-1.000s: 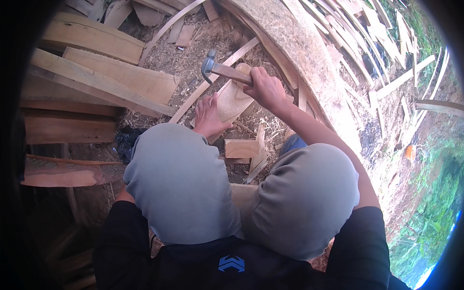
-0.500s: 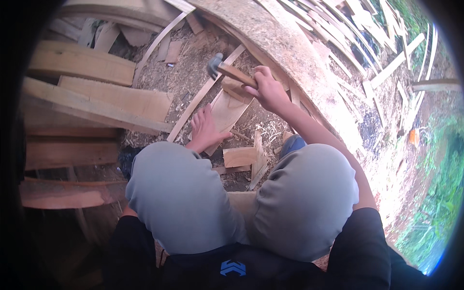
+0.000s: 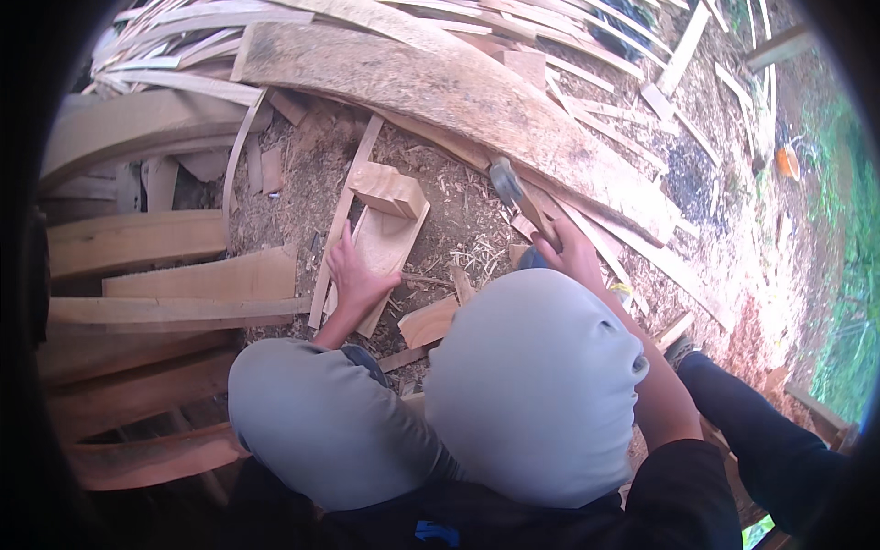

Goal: The person uses a hammer to split a piece of wood into smaller pieces. They repeatedly strike the wood, rotate it, and separate the split sections, then inspect the resulting pieces.

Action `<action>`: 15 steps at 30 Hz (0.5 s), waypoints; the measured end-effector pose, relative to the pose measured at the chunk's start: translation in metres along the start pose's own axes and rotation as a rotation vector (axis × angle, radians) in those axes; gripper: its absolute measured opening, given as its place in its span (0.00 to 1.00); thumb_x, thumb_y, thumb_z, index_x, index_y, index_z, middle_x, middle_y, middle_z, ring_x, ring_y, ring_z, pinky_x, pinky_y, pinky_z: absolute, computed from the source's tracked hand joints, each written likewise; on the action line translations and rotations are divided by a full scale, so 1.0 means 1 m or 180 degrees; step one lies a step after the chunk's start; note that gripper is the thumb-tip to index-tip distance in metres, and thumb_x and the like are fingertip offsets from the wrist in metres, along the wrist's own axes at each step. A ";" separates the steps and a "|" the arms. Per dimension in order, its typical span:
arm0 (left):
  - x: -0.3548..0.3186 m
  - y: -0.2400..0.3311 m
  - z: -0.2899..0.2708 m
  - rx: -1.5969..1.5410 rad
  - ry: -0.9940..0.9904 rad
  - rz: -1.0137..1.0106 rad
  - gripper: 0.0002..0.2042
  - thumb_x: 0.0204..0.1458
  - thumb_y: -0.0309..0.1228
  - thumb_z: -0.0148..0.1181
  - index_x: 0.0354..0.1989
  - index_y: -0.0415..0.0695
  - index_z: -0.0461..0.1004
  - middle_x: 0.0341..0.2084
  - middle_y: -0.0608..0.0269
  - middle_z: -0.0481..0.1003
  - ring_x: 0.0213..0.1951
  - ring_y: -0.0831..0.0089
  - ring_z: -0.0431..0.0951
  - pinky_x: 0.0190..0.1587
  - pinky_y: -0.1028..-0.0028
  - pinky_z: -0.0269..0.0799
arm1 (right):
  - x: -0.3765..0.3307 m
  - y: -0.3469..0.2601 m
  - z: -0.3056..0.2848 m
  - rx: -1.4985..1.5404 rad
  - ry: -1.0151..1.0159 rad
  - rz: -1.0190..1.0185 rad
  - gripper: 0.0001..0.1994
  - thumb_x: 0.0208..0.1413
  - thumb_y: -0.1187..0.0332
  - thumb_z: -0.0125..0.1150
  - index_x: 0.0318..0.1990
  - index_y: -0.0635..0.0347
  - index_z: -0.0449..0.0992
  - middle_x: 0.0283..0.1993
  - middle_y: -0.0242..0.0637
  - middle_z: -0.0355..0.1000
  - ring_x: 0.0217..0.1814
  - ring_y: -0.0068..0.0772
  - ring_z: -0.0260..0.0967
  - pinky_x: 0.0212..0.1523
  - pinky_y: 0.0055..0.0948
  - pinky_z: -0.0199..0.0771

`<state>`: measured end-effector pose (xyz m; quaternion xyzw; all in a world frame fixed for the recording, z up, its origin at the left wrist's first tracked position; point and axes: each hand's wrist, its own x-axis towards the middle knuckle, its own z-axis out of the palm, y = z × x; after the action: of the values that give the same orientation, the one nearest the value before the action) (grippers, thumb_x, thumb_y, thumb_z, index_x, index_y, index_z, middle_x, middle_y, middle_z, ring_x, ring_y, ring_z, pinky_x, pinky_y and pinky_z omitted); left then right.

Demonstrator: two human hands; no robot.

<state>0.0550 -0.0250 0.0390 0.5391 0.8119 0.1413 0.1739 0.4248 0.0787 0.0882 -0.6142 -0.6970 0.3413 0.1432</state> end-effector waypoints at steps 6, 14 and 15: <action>-0.015 -0.020 -0.026 -0.0712 -0.0230 0.0111 0.65 0.32 0.44 0.77 0.79 0.45 0.38 0.59 0.43 0.60 0.65 0.45 0.58 0.71 0.48 0.52 | -0.017 0.018 0.018 -0.0269 -0.0315 0.0250 0.14 0.61 0.62 0.63 0.45 0.62 0.70 0.41 0.56 0.78 0.43 0.62 0.78 0.41 0.55 0.76; -0.007 -0.056 -0.043 -0.3102 -0.1084 0.0320 0.57 0.37 0.54 0.74 0.77 0.40 0.55 0.63 0.49 0.60 0.68 0.55 0.63 0.67 0.55 0.65 | -0.014 0.044 0.057 -0.1201 -0.0536 -0.0494 0.25 0.60 0.61 0.66 0.58 0.63 0.65 0.54 0.48 0.69 0.57 0.51 0.73 0.52 0.47 0.76; -0.005 -0.059 -0.042 -0.3287 -0.1062 0.0654 0.51 0.44 0.54 0.69 0.75 0.37 0.57 0.64 0.46 0.64 0.68 0.54 0.67 0.66 0.57 0.69 | -0.009 0.039 0.055 -0.1359 -0.0546 -0.0665 0.27 0.59 0.59 0.67 0.60 0.63 0.65 0.55 0.47 0.69 0.60 0.49 0.71 0.55 0.45 0.76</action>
<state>-0.0100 -0.0533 0.0523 0.4753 0.5417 0.4500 0.5274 0.4222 0.0545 0.0245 -0.5239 -0.8226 0.2205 -0.0149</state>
